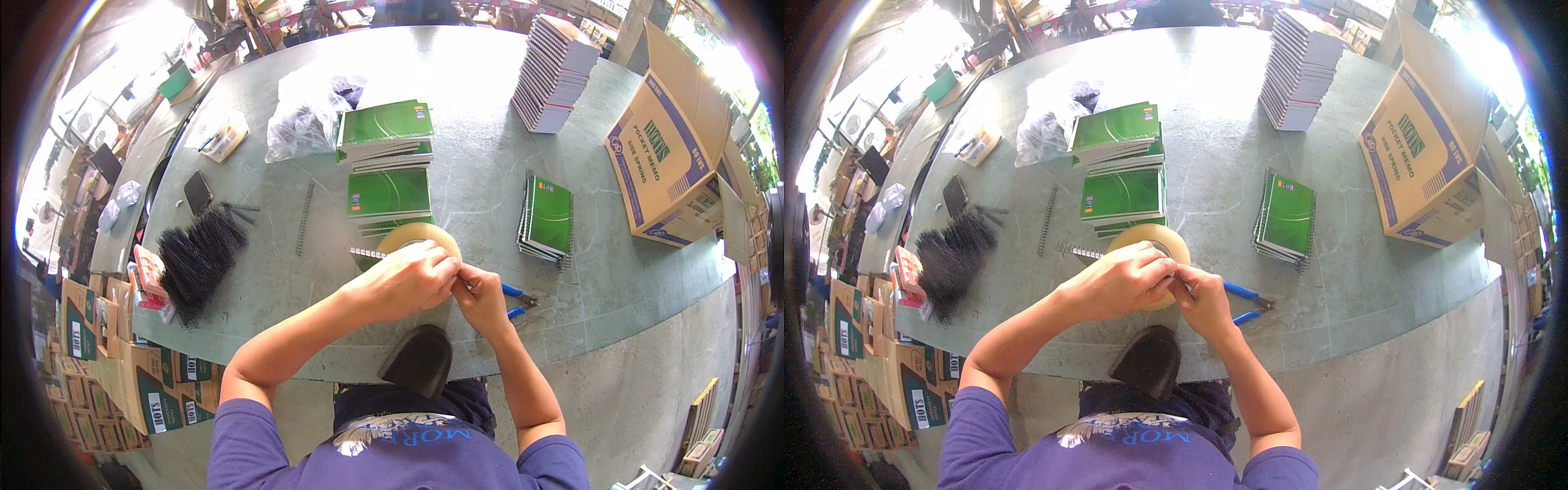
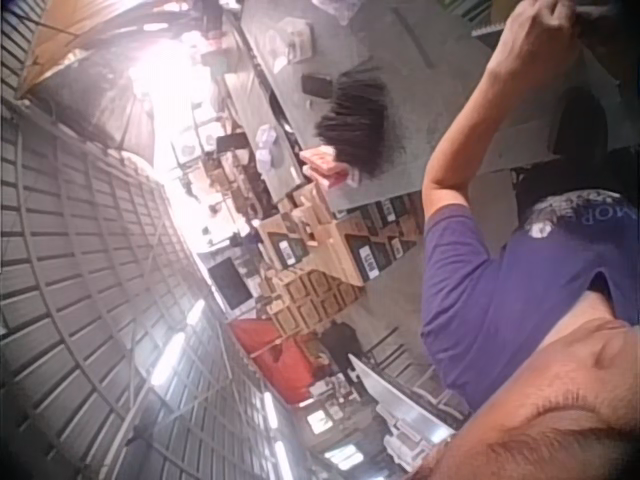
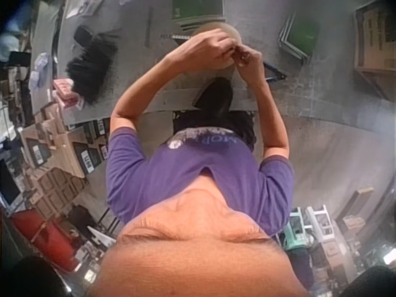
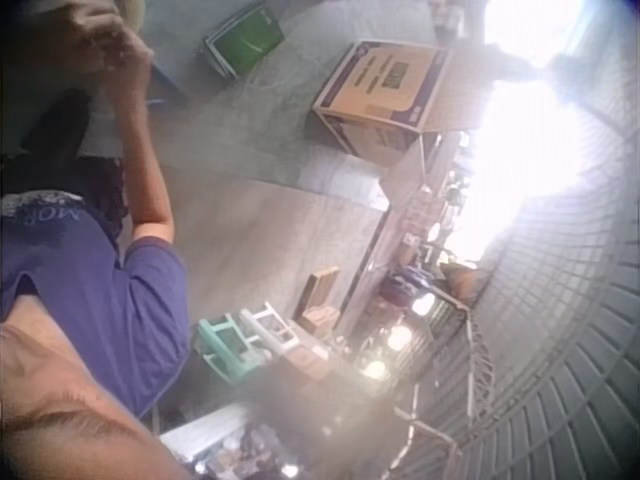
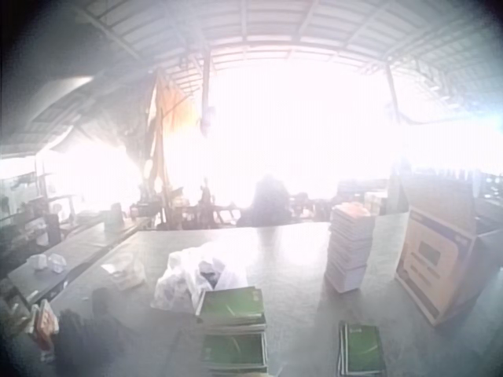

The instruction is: The person assembles spiral-bound notebooks by inserting black plastic coils into the punched holes of green notebook covers. They use pliers to secure the coils and place the finished notebooks into a stack on the table.

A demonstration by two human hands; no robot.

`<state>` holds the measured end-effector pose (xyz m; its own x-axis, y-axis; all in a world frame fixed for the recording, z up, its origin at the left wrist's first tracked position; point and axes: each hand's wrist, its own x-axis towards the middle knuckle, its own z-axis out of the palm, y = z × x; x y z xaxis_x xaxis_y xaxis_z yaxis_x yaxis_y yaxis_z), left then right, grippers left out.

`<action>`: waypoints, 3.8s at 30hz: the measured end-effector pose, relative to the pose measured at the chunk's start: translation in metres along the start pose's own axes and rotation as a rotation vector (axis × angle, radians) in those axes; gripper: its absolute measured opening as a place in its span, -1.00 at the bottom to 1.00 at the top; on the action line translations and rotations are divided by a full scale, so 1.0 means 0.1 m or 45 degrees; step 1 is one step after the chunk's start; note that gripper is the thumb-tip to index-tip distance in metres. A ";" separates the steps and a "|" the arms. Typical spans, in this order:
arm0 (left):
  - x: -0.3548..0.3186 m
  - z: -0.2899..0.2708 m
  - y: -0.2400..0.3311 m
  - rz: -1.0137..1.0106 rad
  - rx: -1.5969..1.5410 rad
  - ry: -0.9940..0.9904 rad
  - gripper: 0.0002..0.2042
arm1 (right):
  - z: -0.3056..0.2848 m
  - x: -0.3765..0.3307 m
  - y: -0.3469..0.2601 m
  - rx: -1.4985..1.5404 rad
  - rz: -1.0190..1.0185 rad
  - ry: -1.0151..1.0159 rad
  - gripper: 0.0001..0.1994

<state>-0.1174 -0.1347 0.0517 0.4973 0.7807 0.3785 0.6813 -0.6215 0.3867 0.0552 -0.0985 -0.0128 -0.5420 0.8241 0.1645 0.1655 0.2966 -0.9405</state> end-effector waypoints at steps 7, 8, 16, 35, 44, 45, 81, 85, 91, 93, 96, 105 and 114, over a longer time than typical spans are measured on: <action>0.02 -0.04 0.06 -0.117 0.009 0.111 -0.84 | 0.06 -0.04 -0.15 -0.283 -0.189 0.212 -0.83; 0.05 -0.04 0.08 -0.103 0.049 0.198 -0.83 | 0.08 -0.03 -0.18 -0.233 -0.210 0.248 -0.83; 0.14 -0.27 0.10 -0.152 0.239 0.439 -0.64 | -0.45 -0.01 -0.08 -0.185 -0.343 0.605 -0.75; -0.61 -0.35 -0.08 -0.561 0.212 0.536 -0.79 | -1.12 0.19 0.11 -1.393 -0.135 0.402 -0.70; -0.92 -0.44 0.05 -0.627 0.139 0.502 -0.84 | 1.08 1.24 -0.36 -1.161 -0.652 -0.211 -0.71; -1.01 -0.47 0.02 -0.693 0.098 0.523 -0.84 | 1.17 1.21 -0.37 -1.236 -0.662 -0.294 -0.70; -1.81 -0.17 -1.01 -1.344 0.405 0.205 -0.76 | 0.51 0.64 -0.63 -0.893 -0.474 -0.021 -0.88; -1.62 -0.23 -0.78 -1.115 0.567 0.392 -0.79 | 0.55 0.65 -0.69 -0.788 -0.536 -0.087 -0.86; -1.40 -0.12 -0.94 -1.237 -0.225 0.403 -0.73 | 0.49 0.63 -0.78 -0.718 -0.492 0.013 -0.87; -1.41 -0.13 -0.85 -1.046 -0.693 0.658 -0.78 | 0.50 0.64 -0.74 -0.642 -0.462 -0.044 -0.87; -1.31 -0.25 -0.60 -0.875 -1.089 0.818 -0.84 | 0.56 0.67 -0.69 -0.707 -0.435 -0.093 -0.86; -1.00 -0.21 -0.19 -0.846 -0.583 0.781 -0.83 | 0.57 0.66 -0.76 -0.756 -0.342 -0.224 -0.82; -0.92 -0.16 -0.09 -0.886 -0.434 0.766 -0.79 | 0.52 0.64 -0.81 -0.784 -0.393 -0.346 -0.73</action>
<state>-0.1784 -0.2021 0.0269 -0.3774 0.8751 0.3030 0.4802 -0.0948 0.8720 -0.0358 -0.0952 0.0589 -0.8105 0.5344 0.2399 0.3616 0.7785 -0.5130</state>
